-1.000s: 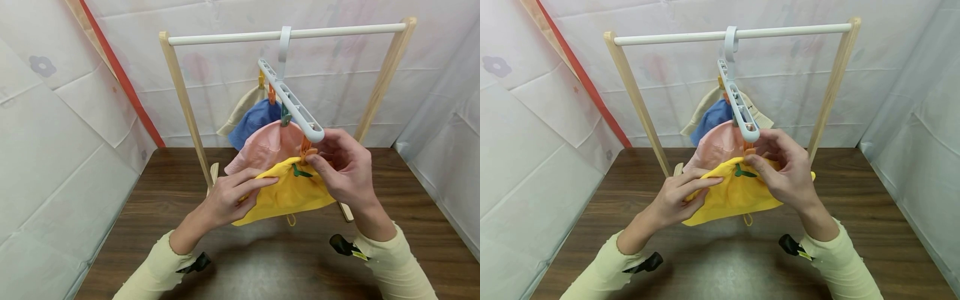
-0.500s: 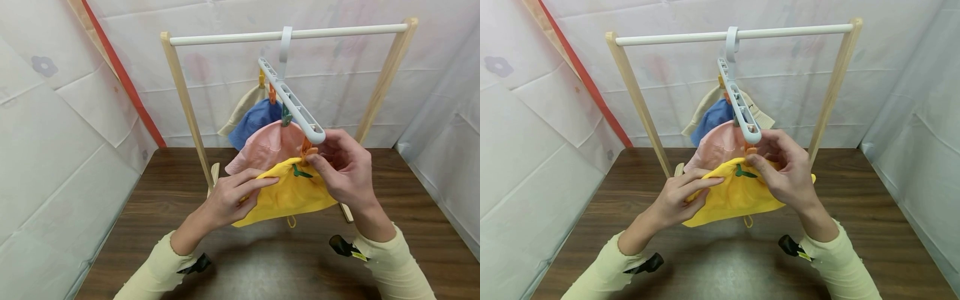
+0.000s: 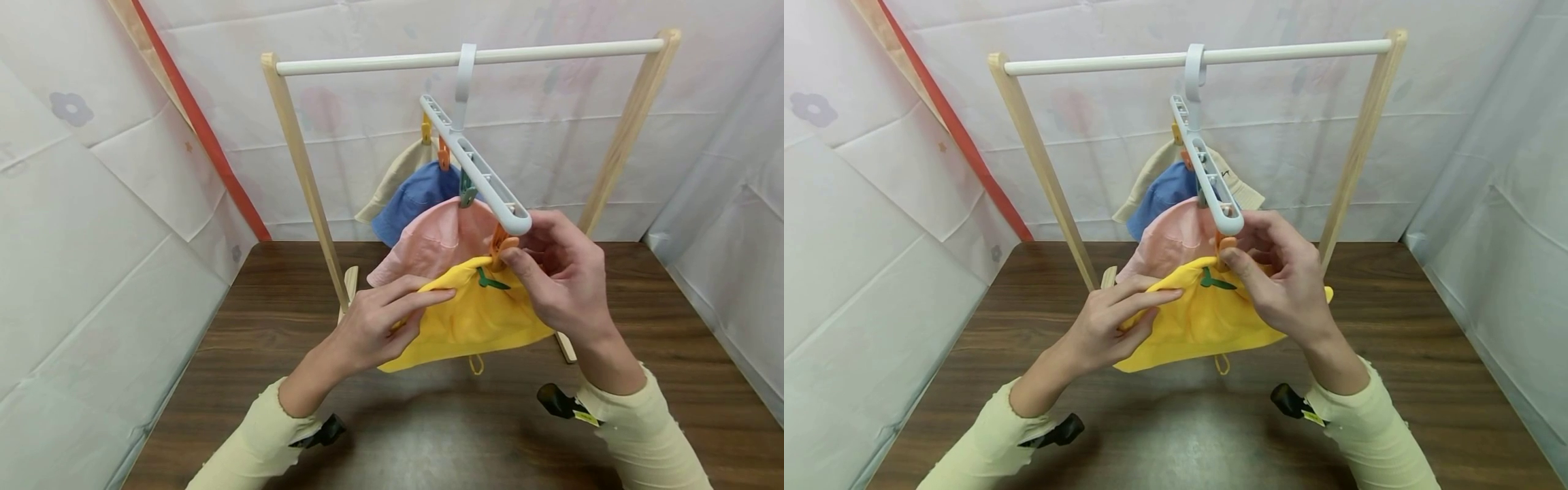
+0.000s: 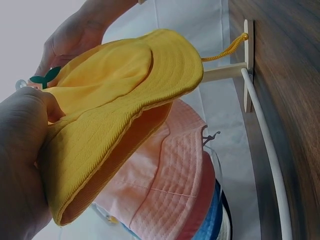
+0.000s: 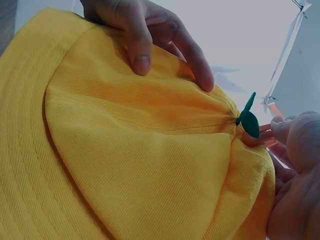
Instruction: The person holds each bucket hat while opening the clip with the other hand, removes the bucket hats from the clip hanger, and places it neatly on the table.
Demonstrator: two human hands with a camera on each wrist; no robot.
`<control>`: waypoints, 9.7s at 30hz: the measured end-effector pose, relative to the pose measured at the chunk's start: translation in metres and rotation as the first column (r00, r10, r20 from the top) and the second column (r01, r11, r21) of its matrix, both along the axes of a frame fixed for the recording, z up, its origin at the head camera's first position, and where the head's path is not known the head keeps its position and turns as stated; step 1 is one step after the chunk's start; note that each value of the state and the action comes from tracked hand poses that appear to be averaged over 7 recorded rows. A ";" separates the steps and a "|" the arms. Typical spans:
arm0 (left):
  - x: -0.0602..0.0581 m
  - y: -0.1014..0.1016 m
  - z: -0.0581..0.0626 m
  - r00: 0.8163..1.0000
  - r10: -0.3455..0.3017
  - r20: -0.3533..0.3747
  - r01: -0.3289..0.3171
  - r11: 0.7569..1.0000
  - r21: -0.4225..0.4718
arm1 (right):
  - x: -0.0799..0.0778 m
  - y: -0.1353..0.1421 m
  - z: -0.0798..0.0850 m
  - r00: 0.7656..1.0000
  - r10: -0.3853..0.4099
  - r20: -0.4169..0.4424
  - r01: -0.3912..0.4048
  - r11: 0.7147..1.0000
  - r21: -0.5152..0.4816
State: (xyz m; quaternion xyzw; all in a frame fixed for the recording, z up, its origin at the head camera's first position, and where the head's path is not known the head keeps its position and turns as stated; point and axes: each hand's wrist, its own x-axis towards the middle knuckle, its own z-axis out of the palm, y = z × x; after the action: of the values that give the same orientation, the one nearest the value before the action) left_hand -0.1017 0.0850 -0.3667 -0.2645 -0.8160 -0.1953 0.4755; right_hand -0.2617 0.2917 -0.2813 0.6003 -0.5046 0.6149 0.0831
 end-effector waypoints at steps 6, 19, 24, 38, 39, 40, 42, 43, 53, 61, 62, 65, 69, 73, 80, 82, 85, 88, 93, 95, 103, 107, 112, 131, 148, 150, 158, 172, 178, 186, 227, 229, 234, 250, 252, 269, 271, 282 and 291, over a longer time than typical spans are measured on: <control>-0.001 0.000 0.000 1.000 -0.004 0.000 0.004 1.000 0.002 | 0.000 -0.001 0.000 1.000 -0.025 0.003 0.025 1.000 -0.004; -0.001 0.000 0.000 1.000 -0.003 0.001 0.003 1.000 0.000 | 0.002 -0.002 0.000 0.998 -0.069 -0.011 0.069 0.998 -0.004; 0.000 0.000 0.000 1.000 0.000 0.002 0.000 1.000 0.002 | 0.002 -0.002 -0.001 0.996 -0.085 -0.015 0.085 0.996 -0.004; -0.001 0.001 -0.002 1.000 -0.007 -0.019 0.007 1.000 0.010 | 0.002 -0.002 -0.002 0.995 -0.095 -0.013 0.095 0.995 -0.004; -0.001 0.001 -0.002 1.000 -0.008 -0.020 0.008 1.000 0.010 | 0.002 -0.002 -0.002 0.995 -0.097 -0.012 0.097 0.995 -0.005; -0.001 0.001 -0.003 1.000 -0.007 -0.017 0.007 1.000 0.011 | 0.002 -0.002 -0.002 0.995 -0.099 -0.012 0.099 0.995 -0.005; -0.001 0.001 -0.003 1.000 -0.010 -0.016 0.010 1.000 0.012 | 0.002 -0.002 -0.002 0.995 -0.100 -0.010 0.100 0.995 -0.006; -0.001 0.001 -0.003 1.000 -0.010 -0.015 0.011 1.000 0.013 | 0.002 -0.002 -0.002 0.995 -0.098 -0.010 0.098 0.995 -0.007; 0.001 0.001 -0.003 1.000 -0.002 -0.007 0.002 1.000 0.010 | 0.002 -0.002 -0.002 0.997 -0.083 -0.003 0.083 0.996 -0.019; 0.002 0.001 -0.005 1.000 0.004 -0.011 -0.004 1.000 0.007 | 0.001 -0.002 -0.002 0.999 -0.032 0.024 0.033 0.999 -0.028; 0.002 0.001 -0.005 1.000 0.005 -0.013 -0.005 1.000 0.007 | 0.001 -0.002 -0.002 0.999 -0.031 0.025 0.032 0.999 -0.030; 0.002 0.001 -0.006 1.000 0.007 -0.021 -0.007 1.000 0.002 | 0.000 -0.001 -0.002 0.999 -0.017 0.032 0.018 0.999 -0.036; 0.001 0.001 -0.006 0.999 0.012 -0.037 -0.012 1.000 -0.007 | -0.001 0.000 -0.001 0.999 0.001 0.041 0.001 0.999 -0.049; 0.001 0.001 -0.007 0.999 0.020 -0.047 -0.020 1.000 -0.012 | -0.002 0.001 0.000 0.999 0.010 0.045 -0.007 0.999 -0.052; 0.001 0.001 -0.007 0.999 0.020 -0.046 -0.020 1.000 -0.012 | -0.003 0.002 0.000 0.999 0.006 0.052 -0.003 0.999 -0.049; 0.001 0.001 -0.007 0.999 0.020 -0.047 -0.021 1.000 -0.012 | -0.003 0.002 0.000 0.999 0.002 0.054 0.001 0.999 -0.046; 0.001 0.002 -0.007 0.998 0.021 -0.051 -0.022 1.000 -0.012 | -0.003 0.003 0.000 0.998 -0.007 0.055 0.010 0.999 -0.043; 0.001 0.002 -0.008 0.999 0.020 -0.051 -0.021 1.000 -0.013 | -0.004 0.004 0.000 0.998 -0.013 0.056 0.015 0.999 -0.041; 0.002 0.002 -0.009 0.999 0.018 -0.043 -0.019 1.000 -0.014 | -0.004 0.005 0.000 0.998 -0.006 0.062 0.008 0.999 -0.035; 0.003 0.002 -0.009 0.999 0.017 -0.042 -0.018 1.000 -0.015 | -0.004 0.006 0.000 0.998 -0.003 0.064 0.006 0.999 -0.035; 0.004 0.002 -0.011 0.999 0.011 -0.049 -0.011 1.000 -0.017 | -0.005 0.007 0.000 0.998 0.024 0.061 -0.022 0.999 -0.037; 0.004 0.002 -0.011 0.999 0.010 -0.050 -0.011 1.000 -0.018 | -0.005 0.007 0.000 0.998 0.023 0.062 -0.020 0.999 -0.037; 0.004 0.002 -0.010 0.999 0.014 -0.050 -0.015 1.000 -0.023 | -0.006 0.008 0.000 0.997 0.033 0.073 -0.030 0.999 -0.037; 0.004 0.003 -0.010 0.998 0.012 -0.057 -0.014 0.999 -0.035 | -0.010 0.014 -0.004 0.996 0.037 0.087 -0.033 0.998 -0.046; 0.005 0.004 -0.012 0.998 0.011 -0.054 -0.013 0.999 -0.043 | -0.013 0.019 -0.005 0.992 0.048 0.113 -0.047 0.999 -0.015; 0.006 0.004 -0.012 0.999 0.014 -0.050 -0.016 0.999 -0.041 | -0.013 0.020 -0.006 0.992 0.046 0.117 -0.044 0.999 -0.012; 0.007 0.003 -0.013 0.999 0.008 -0.050 -0.010 0.999 -0.039 | -0.014 0.022 -0.005 0.992 0.034 0.121 -0.033 0.999 -0.013; 0.009 -0.002 -0.018 0.999 0.015 -0.045 -0.017 0.999 -0.046 | -0.015 0.023 -0.003 0.989 0.065 0.131 -0.058 0.997 -0.051; 0.009 -0.004 -0.019 0.999 0.022 -0.040 -0.024 0.998 -0.053 | -0.017 0.022 -0.004 0.986 0.086 0.144 -0.074 0.994 -0.084; 0.010 -0.004 -0.022 0.999 0.029 -0.042 -0.031 0.998 -0.050 | -0.019 0.021 -0.001 0.983 0.126 0.136 -0.104 0.983 -0.153; 0.016 -0.011 -0.033 0.999 -0.003 -0.048 0.002 1.000 -0.021 | -0.016 0.018 0.012 0.946 0.161 0.283 -0.066 0.946 -0.317; 0.016 -0.011 -0.032 0.999 -0.006 -0.049 0.005 1.000 -0.019 | -0.016 0.018 0.013 0.946 0.160 0.281 -0.064 0.944 -0.324; 0.016 -0.012 -0.033 0.999 -0.016 -0.052 0.015 1.000 -0.015 | -0.015 0.016 0.013 0.947 0.171 0.272 -0.070 0.936 -0.344; 0.020 -0.014 -0.035 0.999 -0.040 -0.029 0.040 0.999 0.011 | -0.014 0.016 0.012 0.920 0.259 0.295 -0.124 0.905 -0.408; 0.020 -0.014 -0.035 0.999 -0.040 -0.029 0.041 0.999 0.012 | -0.015 0.016 0.010 0.924 0.250 0.289 -0.122 0.910 -0.397; 0.027 -0.016 -0.033 0.999 -0.048 -0.004 0.048 0.998 0.049 | -0.021 0.021 0.005 0.946 0.163 0.281 -0.071 0.948 -0.310; 0.028 -0.017 -0.033 0.999 -0.049 0.000 0.049 0.998 0.048 | -0.022 0.021 0.004 0.946 0.157 0.284 -0.067 0.951 -0.303; 0.030 -0.024 -0.036 0.998 -0.063 0.007 0.063 0.997 0.046 | -0.029 0.021 -0.007 0.948 0.147 0.281 -0.061 0.955 -0.291; 0.033 -0.031 -0.036 0.998 -0.063 0.001 0.063 0.997 0.051 | -0.026 0.024 -0.006 0.951 0.113 0.286 -0.035 0.964 -0.264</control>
State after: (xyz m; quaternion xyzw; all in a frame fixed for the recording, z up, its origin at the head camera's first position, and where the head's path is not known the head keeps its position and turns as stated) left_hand -0.0687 0.0543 -0.4026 -0.2776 -0.8026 -0.2314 0.4745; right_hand -0.2875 0.3152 -0.2870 0.5033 -0.4048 0.7611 0.0594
